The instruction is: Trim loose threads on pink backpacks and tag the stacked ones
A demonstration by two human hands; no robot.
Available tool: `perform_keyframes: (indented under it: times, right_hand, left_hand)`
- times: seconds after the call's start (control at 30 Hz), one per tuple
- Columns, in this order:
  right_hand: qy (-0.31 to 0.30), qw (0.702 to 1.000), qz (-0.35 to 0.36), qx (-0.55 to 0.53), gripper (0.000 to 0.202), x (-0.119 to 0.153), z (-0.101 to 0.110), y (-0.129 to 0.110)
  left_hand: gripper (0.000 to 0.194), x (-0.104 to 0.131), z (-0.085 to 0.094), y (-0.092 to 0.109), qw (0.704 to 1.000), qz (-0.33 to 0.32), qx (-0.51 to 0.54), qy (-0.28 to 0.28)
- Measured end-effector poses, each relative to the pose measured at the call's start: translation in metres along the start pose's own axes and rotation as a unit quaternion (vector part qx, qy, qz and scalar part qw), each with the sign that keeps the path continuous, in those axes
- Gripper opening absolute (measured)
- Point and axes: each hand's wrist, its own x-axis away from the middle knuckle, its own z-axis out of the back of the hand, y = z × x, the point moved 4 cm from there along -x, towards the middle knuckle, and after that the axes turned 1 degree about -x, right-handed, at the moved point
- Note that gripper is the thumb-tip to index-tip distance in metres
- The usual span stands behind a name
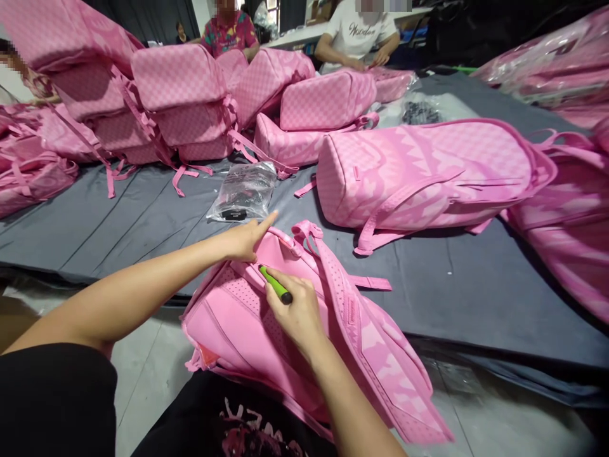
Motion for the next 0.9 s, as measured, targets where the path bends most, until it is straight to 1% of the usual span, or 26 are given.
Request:
perform_keyframes:
  times: [0.13, 0.23, 0.27, 0.37, 0.4, 0.5, 0.63, 0.7, 0.77, 0.87, 0.9]
  right_hand:
    - [0.008, 1.000, -0.006, 0.008, 0.031, -0.005, -0.003, -0.001]
    - [-0.012, 1.000, 0.000, -0.002, 0.031, -0.006, -0.006, -0.004]
    - [-0.012, 1.000, 0.000, 0.012, 0.031, -0.006, -0.006, -0.004]
    - [0.019, 0.997, 0.008, 0.075, 0.031, -0.004, -0.006, -0.005]
    - [0.021, 0.997, 0.014, 0.077, 0.031, -0.004, -0.006, -0.005]
    - [-0.003, 0.998, 0.020, 0.051, 0.032, -0.005, -0.009, -0.003]
    - [0.005, 0.999, 0.018, 0.044, 0.032, -0.009, -0.009, -0.003]
    - [-0.019, 1.000, 0.016, 0.003, 0.033, -0.011, -0.011, -0.003]
    - [-0.037, 0.999, 0.008, -0.015, 0.033, -0.014, -0.013, -0.002]
    - [-0.023, 1.000, -0.001, -0.009, 0.032, -0.018, -0.012, -0.001]
    - [-0.029, 0.999, -0.007, -0.021, 0.032, -0.019, -0.012, 0.000]
  left_hand:
    - [0.119, 0.000, -0.004, -0.007, 1.000, 0.013, 0.015, 0.012]
    - [0.118, 0.000, -0.006, -0.007, 1.000, 0.004, 0.003, 0.018]
    - [0.118, 0.000, -0.007, -0.007, 1.000, 0.000, 0.001, 0.019]
    - [0.116, 0.000, -0.007, -0.005, 1.000, 0.007, -0.006, 0.009]
    - [0.116, 0.000, -0.006, -0.004, 1.000, 0.013, -0.010, 0.003]
    - [0.114, 0.001, -0.003, 0.000, 0.999, 0.027, -0.017, -0.009]
    - [0.110, 0.002, -0.001, 0.001, 0.999, 0.043, -0.020, -0.016]
    - [0.110, 0.002, -0.002, 0.002, 0.999, 0.041, -0.021, -0.013]
    - [0.110, 0.002, -0.003, 0.004, 0.999, 0.029, -0.015, -0.005]
    - [0.108, 0.001, -0.003, 0.004, 1.000, 0.029, 0.000, 0.002]
    - [0.109, 0.000, -0.004, 0.001, 0.999, 0.033, 0.007, 0.002]
